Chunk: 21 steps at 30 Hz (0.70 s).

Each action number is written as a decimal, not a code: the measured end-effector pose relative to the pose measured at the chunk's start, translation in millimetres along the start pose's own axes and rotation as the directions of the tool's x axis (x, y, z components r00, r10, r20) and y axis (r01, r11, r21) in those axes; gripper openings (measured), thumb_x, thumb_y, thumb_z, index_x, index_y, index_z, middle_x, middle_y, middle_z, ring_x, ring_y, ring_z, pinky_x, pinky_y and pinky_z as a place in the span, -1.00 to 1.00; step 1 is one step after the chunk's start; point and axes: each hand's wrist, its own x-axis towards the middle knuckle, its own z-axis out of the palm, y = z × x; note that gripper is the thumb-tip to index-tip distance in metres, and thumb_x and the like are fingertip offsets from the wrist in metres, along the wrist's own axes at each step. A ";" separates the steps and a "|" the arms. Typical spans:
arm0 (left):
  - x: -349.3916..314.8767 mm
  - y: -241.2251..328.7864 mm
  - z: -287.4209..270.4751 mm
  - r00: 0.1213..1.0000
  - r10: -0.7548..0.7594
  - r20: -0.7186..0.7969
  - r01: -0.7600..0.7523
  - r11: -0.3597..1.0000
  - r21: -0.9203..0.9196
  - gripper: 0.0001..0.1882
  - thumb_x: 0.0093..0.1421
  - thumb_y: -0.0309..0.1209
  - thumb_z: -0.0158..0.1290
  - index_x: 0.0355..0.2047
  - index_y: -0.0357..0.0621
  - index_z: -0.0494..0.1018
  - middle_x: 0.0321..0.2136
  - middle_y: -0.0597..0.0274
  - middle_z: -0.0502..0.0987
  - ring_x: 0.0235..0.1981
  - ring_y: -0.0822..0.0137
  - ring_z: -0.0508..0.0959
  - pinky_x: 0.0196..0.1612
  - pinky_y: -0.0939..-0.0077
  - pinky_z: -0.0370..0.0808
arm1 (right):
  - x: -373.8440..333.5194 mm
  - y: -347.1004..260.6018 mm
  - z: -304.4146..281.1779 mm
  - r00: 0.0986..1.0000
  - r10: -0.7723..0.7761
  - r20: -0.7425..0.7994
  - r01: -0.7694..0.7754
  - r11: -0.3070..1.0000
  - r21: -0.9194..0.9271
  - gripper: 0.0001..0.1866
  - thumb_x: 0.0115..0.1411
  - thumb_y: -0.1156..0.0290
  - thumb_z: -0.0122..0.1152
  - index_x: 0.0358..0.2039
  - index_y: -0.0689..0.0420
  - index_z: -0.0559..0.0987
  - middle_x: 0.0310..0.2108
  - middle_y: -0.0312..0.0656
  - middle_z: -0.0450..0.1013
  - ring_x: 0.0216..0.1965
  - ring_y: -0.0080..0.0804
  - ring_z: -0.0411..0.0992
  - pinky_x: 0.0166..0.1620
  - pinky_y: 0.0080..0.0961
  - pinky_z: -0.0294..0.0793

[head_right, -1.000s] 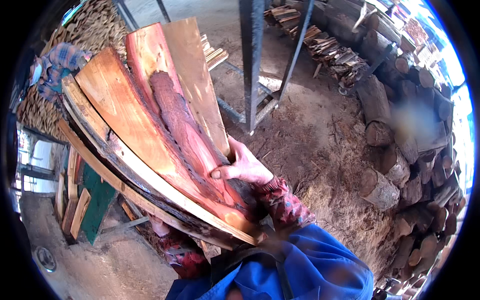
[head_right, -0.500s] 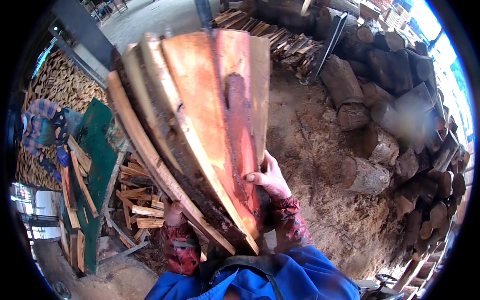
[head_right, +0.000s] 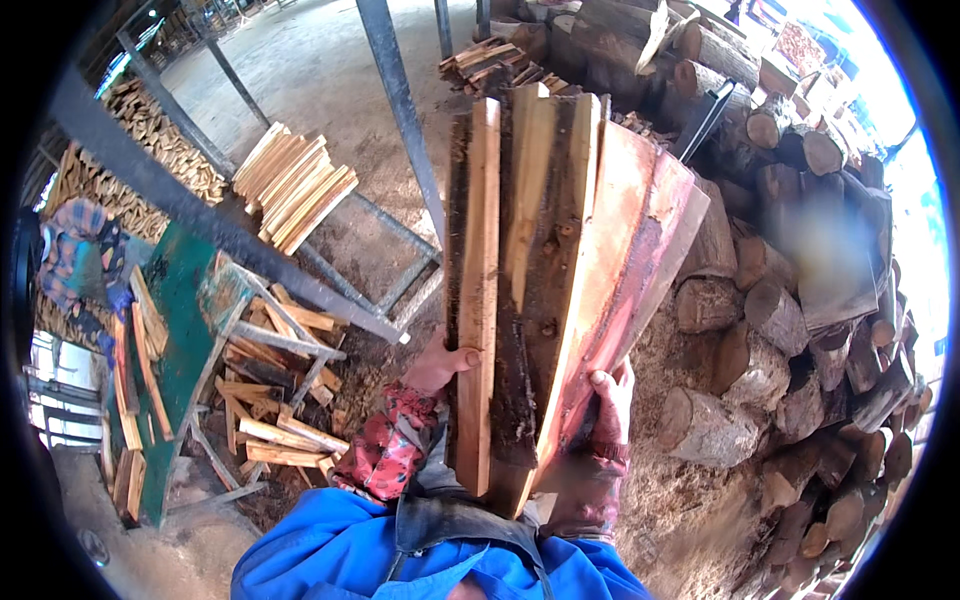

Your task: The person picks up split firewood from a green metal table and stacks it into a larger pile. They handle the wood by hand, lifting bundles and placing them onto a growing stack in a workshop environment.

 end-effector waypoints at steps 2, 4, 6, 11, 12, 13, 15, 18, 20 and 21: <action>45.6 0.8 -8.4 0.998 -0.005 0.059 0.001 0.997 0.078 -0.39 -0.01 -0.20 0.33 -0.02 -0.31 0.45 -0.17 0.19 0.56 -0.16 0.40 0.51 -0.01 0.46 0.42 | 30.5 -4.5 4.6 0.999 -0.028 -0.016 0.028 0.999 0.020 -0.23 -0.09 0.17 0.38 0.10 0.30 0.35 -0.04 -0.14 0.44 -0.07 -0.35 0.43 0.02 -0.42 0.42; 87.7 6.6 -7.6 1.000 0.011 0.001 -0.011 0.984 0.176 -0.34 -0.04 -0.15 0.34 -0.02 -0.32 0.44 -0.16 0.16 0.56 -0.13 0.36 0.51 0.02 0.44 0.41 | 62.8 -7.1 3.7 0.996 -0.036 -0.082 0.034 0.999 -0.023 -0.23 -0.07 0.19 0.37 0.12 0.30 0.34 -0.06 -0.14 0.45 -0.08 -0.35 0.44 -0.01 -0.44 0.43; 125.6 9.9 -1.3 0.998 -0.034 0.055 0.026 0.990 0.137 -0.26 -0.07 -0.12 0.36 0.02 -0.35 0.39 -0.13 0.11 0.54 -0.11 0.33 0.51 0.03 0.43 0.41 | 86.5 -13.6 -0.5 0.996 -0.037 -0.084 0.032 0.998 -0.057 -0.23 -0.05 0.17 0.36 0.12 0.29 0.32 -0.05 -0.14 0.44 -0.08 -0.36 0.43 -0.01 -0.44 0.43; 234.2 24.2 8.0 0.962 -0.047 0.268 0.034 0.998 0.053 -0.27 -0.02 -0.10 0.33 0.05 -0.32 0.39 -0.08 0.17 0.53 -0.07 0.36 0.49 0.07 0.44 0.38 | 161.0 -32.8 6.2 0.973 -0.132 -0.190 0.104 0.983 -0.152 -0.21 0.03 -0.01 0.26 0.15 0.26 0.30 -0.08 -0.23 0.39 -0.12 -0.47 0.36 -0.03 -0.51 0.35; 255.3 26.4 14.3 0.957 -0.063 0.284 0.047 0.997 0.063 -0.25 -0.03 -0.10 0.34 0.06 -0.32 0.38 -0.07 0.16 0.52 -0.06 0.35 0.48 0.09 0.44 0.37 | 176.0 -30.1 -9.0 0.968 -0.138 -0.210 0.103 0.981 -0.167 -0.21 0.03 -0.01 0.26 0.15 0.26 0.31 -0.07 -0.24 0.39 -0.11 -0.47 0.36 -0.03 -0.51 0.35; 278.1 28.1 20.6 0.951 -0.079 0.298 0.060 0.996 0.073 -0.24 -0.03 -0.10 0.34 0.07 -0.32 0.37 -0.06 0.15 0.51 -0.04 0.34 0.48 0.10 0.44 0.35 | 191.8 -28.0 -23.7 0.963 -0.143 -0.229 0.102 0.978 -0.183 -0.21 0.04 -0.01 0.26 0.15 0.26 0.31 -0.07 -0.24 0.39 -0.11 -0.47 0.36 -0.02 -0.52 0.35; 312.2 31.5 24.1 0.944 -0.086 0.317 0.060 0.994 0.089 -0.21 -0.04 -0.10 0.35 0.10 -0.31 0.34 -0.03 0.15 0.49 -0.01 0.34 0.46 0.13 0.43 0.33 | 218.6 -31.6 -21.6 0.960 -0.165 -0.227 0.127 0.976 -0.175 -0.26 0.09 -0.01 0.21 0.15 0.23 0.32 -0.06 -0.27 0.37 -0.11 -0.48 0.35 -0.03 -0.53 0.33; 375.6 29.2 26.9 0.944 -0.057 0.326 0.040 0.997 0.059 -0.17 -0.05 -0.10 0.35 0.13 -0.30 0.30 0.02 0.16 0.46 0.05 0.33 0.43 0.17 0.41 0.30 | 273.2 -37.4 -14.9 0.948 -0.153 -0.278 0.108 0.979 -0.173 -0.32 0.11 0.01 0.19 0.10 0.21 0.35 -0.12 -0.30 0.37 -0.15 -0.50 0.33 -0.05 -0.53 0.32; 417.7 33.0 27.1 0.937 -0.096 0.336 0.078 0.995 0.069 -0.18 -0.04 -0.10 0.34 0.14 -0.29 0.30 0.03 0.16 0.45 0.05 0.33 0.42 0.17 0.41 0.30 | 317.7 -39.1 -20.4 0.952 -0.136 -0.274 0.090 0.981 -0.174 -0.36 0.12 0.02 0.18 0.08 0.21 0.36 -0.15 -0.31 0.36 -0.16 -0.51 0.32 -0.06 -0.53 0.32; 436.8 38.4 28.9 0.933 -0.116 0.340 0.096 0.993 0.075 -0.18 -0.04 -0.10 0.34 0.14 -0.28 0.30 0.03 0.15 0.45 0.05 0.33 0.42 0.18 0.40 0.29 | 339.6 -39.0 -25.3 0.955 -0.124 -0.271 0.078 0.981 -0.177 -0.37 0.12 0.02 0.18 0.06 0.21 0.37 -0.16 -0.32 0.36 -0.17 -0.51 0.32 -0.06 -0.53 0.32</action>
